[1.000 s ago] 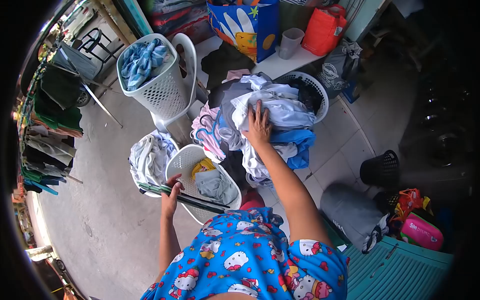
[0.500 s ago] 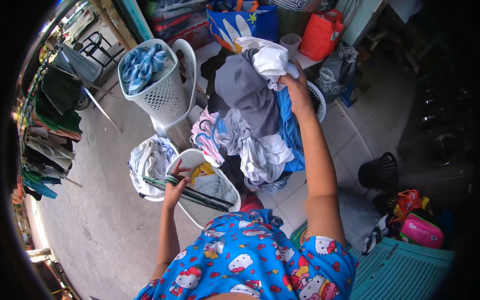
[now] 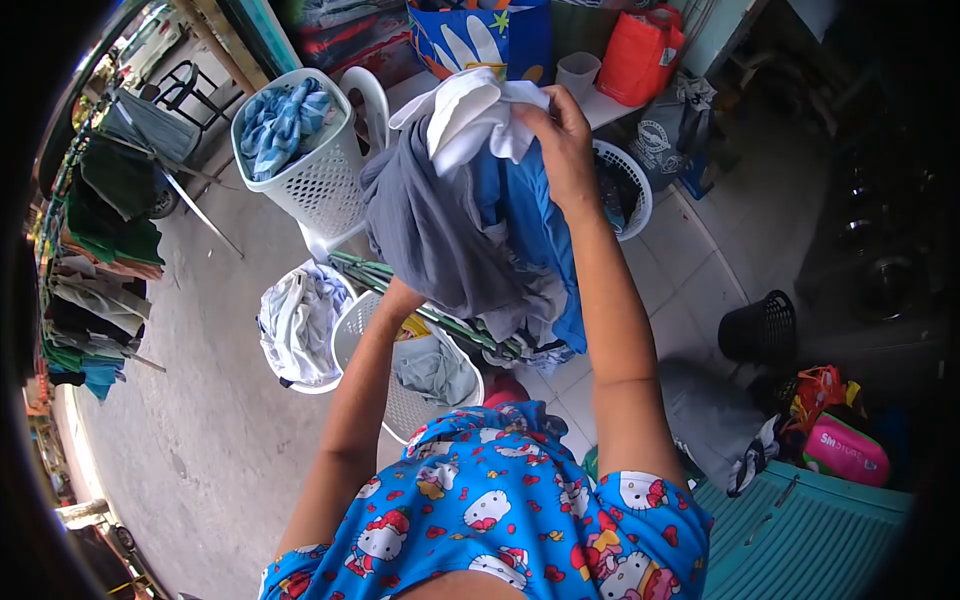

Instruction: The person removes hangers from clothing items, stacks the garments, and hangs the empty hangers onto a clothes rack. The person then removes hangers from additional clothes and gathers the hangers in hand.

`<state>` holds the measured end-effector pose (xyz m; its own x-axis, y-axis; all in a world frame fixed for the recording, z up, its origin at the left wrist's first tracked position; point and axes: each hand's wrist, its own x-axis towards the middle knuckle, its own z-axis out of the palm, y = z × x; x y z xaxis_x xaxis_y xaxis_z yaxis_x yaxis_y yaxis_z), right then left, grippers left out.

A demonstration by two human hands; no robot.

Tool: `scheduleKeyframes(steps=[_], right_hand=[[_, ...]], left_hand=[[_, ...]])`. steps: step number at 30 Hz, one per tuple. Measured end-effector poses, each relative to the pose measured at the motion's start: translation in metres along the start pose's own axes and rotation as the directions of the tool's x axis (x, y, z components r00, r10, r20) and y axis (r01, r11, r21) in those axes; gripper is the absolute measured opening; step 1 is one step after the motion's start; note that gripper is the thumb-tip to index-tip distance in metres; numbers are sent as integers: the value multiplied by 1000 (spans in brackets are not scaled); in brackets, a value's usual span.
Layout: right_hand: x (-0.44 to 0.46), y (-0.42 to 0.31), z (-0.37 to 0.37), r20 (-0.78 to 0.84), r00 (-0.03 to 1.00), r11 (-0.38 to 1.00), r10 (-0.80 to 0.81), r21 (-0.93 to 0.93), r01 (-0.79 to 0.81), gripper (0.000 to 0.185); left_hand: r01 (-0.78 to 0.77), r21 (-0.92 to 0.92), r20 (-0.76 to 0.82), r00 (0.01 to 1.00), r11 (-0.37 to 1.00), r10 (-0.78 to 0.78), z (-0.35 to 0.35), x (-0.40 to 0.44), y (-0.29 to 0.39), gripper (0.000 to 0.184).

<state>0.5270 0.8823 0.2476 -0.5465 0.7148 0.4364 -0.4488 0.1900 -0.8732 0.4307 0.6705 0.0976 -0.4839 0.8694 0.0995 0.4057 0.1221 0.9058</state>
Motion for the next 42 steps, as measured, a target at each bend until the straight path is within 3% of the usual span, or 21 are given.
scheduleKeyframes(steps=[3, 4, 5, 6, 7, 11, 15, 18, 20, 21, 22, 24, 25, 26, 28, 29, 31, 34, 37, 40, 42], right_hand=[[1, 25, -60, -146, 981, 992, 125, 46, -119, 13], [1, 35, -84, -191, 971, 989, 141, 61, -131, 13], [1, 41, -99, -237, 959, 987, 155, 76, -141, 15], [1, 41, -102, -272, 949, 985, 163, 96, -142, 16], [1, 40, -102, -300, 938, 983, 174, 118, -144, 17], [16, 26, -108, -427, 892, 974, 147, 218, -56, 19], [12, 19, -105, -263, 959, 980, 102, 191, -51, 18], [2, 34, -98, -277, 943, 982, 184, 95, -163, 19], [-4, 75, -110, -396, 917, 879, -46, -453, -152, 23], [-8, 92, -115, -394, 901, 713, -179, -684, -157, 26], [-22, 92, -105, -183, 918, 410, -350, -912, -26, 34], [-56, 83, -74, 68, 899, 330, -433, -916, 228, 30], [-80, 86, -60, 167, 929, 411, -330, -861, 301, 24], [-103, 95, -53, 346, 922, 499, -172, -776, 385, 23], [-144, 106, -40, 580, 800, 352, 157, -789, 504, 37], [-162, 120, -37, 527, 837, 293, 146, -831, 472, 38], [-174, 139, -53, 450, 821, 229, 353, -892, 390, 29], [-157, 133, -56, 438, 878, 601, 191, -760, 248, 22], [-132, 50, -13, 595, 790, 756, 146, -582, 298, 19], [-117, -9, 34, 671, 741, 867, -24, -356, 350, 18], [-113, -44, 69, 677, 732, 918, -81, -235, 320, 17]], left_hand=[[21, 102, -24, 1000, 995, -18, -66, -36, 8, 51], [220, 42, 27, 975, 975, -221, -91, -52, -11, 47], [454, 123, -49, 891, 882, -451, -117, -69, -11, 45], [465, -66, -180, 865, 883, -469, -135, -86, -8, 41], [328, -305, -176, 903, 894, -391, -147, -95, 14, 41], [197, -176, -339, 908, 964, -247, -177, -138, 41, 33], [251, -284, -453, 816, 926, -360, -188, -166, 38, 25], [215, -338, -549, 746, 916, -377, -181, -184, 10, 23], [119, -382, -582, 739, 917, -339, -177, -195, -1, 24], [66, -402, -600, 734, 913, -317, -175, -198, -3, 25], [-6, -524, -626, 681, 852, -381, -176, -199, -2, 24], [11, -416, -613, 735, 909, -290, -177, -197, 2, 24], [22, -359, -599, 761, 933, -249, -177, -196, 5, 23], [23, -675, -504, 715, 738, -484, -177, -192, 10, 26], [213, -604, -381, 769, 768, -513, -170, -191, -9, 30], [302, -555, -314, 787, 775, -531, -167, -191, -15, 32], [540, -317, -224, 756, 780, -615, -154, -175, -5, 40], [536, -196, -272, 775, 821, -571, -148, -180, -15, 54], [494, -212, -223, 816, 843, -534, -141, -171, -1, 60], [308, -192, -150, 929, 932, -338, -113, -148, 18, 79], [112, -88, -50, 992, 990, -117, -87, -126, 53, 92]])
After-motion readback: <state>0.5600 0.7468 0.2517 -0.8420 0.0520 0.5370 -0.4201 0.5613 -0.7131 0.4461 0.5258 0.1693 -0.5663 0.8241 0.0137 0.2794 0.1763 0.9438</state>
